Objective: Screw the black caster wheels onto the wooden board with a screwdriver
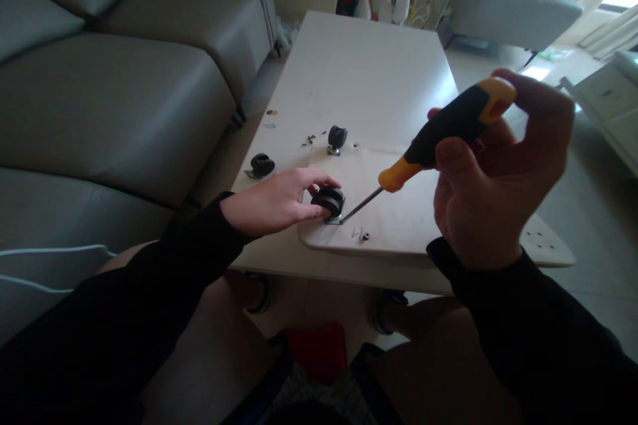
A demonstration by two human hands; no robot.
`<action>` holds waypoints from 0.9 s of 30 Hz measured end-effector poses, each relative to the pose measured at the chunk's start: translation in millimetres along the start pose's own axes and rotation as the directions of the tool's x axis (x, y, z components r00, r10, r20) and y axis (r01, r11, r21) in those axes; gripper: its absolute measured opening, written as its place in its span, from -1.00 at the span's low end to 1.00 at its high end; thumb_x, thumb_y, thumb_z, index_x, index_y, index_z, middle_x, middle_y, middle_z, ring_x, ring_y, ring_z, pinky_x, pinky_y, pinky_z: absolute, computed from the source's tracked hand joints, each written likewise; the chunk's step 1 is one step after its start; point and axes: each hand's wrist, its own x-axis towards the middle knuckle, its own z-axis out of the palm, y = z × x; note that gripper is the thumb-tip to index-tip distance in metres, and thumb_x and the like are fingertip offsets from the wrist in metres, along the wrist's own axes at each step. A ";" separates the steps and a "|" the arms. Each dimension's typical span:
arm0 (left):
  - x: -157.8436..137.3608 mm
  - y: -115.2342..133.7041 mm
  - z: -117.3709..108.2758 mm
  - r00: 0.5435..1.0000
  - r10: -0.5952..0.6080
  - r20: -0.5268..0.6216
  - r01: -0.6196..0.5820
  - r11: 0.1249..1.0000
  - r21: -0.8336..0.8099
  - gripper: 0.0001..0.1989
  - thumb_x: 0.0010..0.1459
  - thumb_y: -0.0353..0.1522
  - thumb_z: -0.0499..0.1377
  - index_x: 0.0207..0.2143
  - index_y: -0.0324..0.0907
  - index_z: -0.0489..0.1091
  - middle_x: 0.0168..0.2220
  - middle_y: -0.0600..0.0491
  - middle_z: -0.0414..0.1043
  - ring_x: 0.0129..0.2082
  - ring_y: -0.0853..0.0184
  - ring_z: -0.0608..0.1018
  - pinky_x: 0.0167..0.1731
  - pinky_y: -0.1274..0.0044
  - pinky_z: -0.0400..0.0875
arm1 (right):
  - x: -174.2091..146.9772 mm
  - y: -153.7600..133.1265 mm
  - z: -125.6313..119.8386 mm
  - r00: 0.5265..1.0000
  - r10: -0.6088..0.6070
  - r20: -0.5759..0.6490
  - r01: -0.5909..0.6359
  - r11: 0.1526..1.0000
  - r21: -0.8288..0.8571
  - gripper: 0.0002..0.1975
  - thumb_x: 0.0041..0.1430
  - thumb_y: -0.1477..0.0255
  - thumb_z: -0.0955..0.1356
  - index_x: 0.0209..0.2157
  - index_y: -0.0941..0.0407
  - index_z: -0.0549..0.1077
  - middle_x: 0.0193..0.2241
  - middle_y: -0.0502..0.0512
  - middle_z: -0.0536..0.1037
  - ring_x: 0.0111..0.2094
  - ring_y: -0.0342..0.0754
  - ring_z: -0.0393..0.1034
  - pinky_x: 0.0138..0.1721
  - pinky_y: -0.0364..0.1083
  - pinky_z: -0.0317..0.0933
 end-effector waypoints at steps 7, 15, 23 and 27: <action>-0.4 -0.3 0.2 1.000 0.004 -0.001 -0.004 1.000 0.009 -0.54 0.17 -0.32 0.28 0.13 -0.20 0.47 0.04 -0.07 0.57 0.00 0.18 0.57 0.06 0.37 0.41 | 0.6 3.2 -3.1 1.000 -0.003 -0.006 0.003 1.000 -0.025 -0.47 -0.04 0.28 0.61 -0.03 -0.35 0.50 0.04 -0.21 0.50 -0.03 0.02 0.59 -0.13 0.07 0.65; -0.3 0.6 0.1 1.000 0.006 -0.004 -0.006 1.000 0.008 -0.53 0.18 -0.32 0.27 0.14 -0.21 0.46 0.06 -0.07 0.56 0.02 0.18 0.56 0.08 0.37 0.40 | 2.1 1.9 -2.0 1.000 -0.030 0.008 0.031 0.999 -0.038 -0.47 -0.05 0.30 0.62 -0.03 -0.35 0.51 0.02 -0.21 0.51 -0.10 -0.03 0.59 -0.18 0.03 0.64; -0.2 0.3 0.2 1.000 -0.007 -0.007 0.007 1.000 -0.004 -0.54 0.18 -0.31 0.28 0.13 -0.21 0.44 0.01 -0.07 0.57 0.01 0.18 0.56 0.07 0.36 0.40 | 1.3 4.9 -2.9 0.999 -0.024 0.027 0.024 1.000 -0.013 -0.50 0.00 0.22 0.60 -0.02 -0.36 0.49 0.06 -0.22 0.48 -0.08 -0.02 0.59 -0.16 0.05 0.64; -0.8 2.1 -1.2 1.000 -0.008 0.004 0.008 1.000 -0.004 -0.58 0.19 -0.31 0.27 0.09 -0.21 0.46 0.01 -0.07 0.57 0.01 0.18 0.56 0.06 0.37 0.40 | -1.5 -0.1 1.0 1.000 -0.012 -0.013 0.012 1.000 -0.010 -0.49 -0.04 0.21 0.61 -0.03 -0.34 0.50 0.05 -0.20 0.50 -0.08 0.02 0.59 -0.13 0.09 0.65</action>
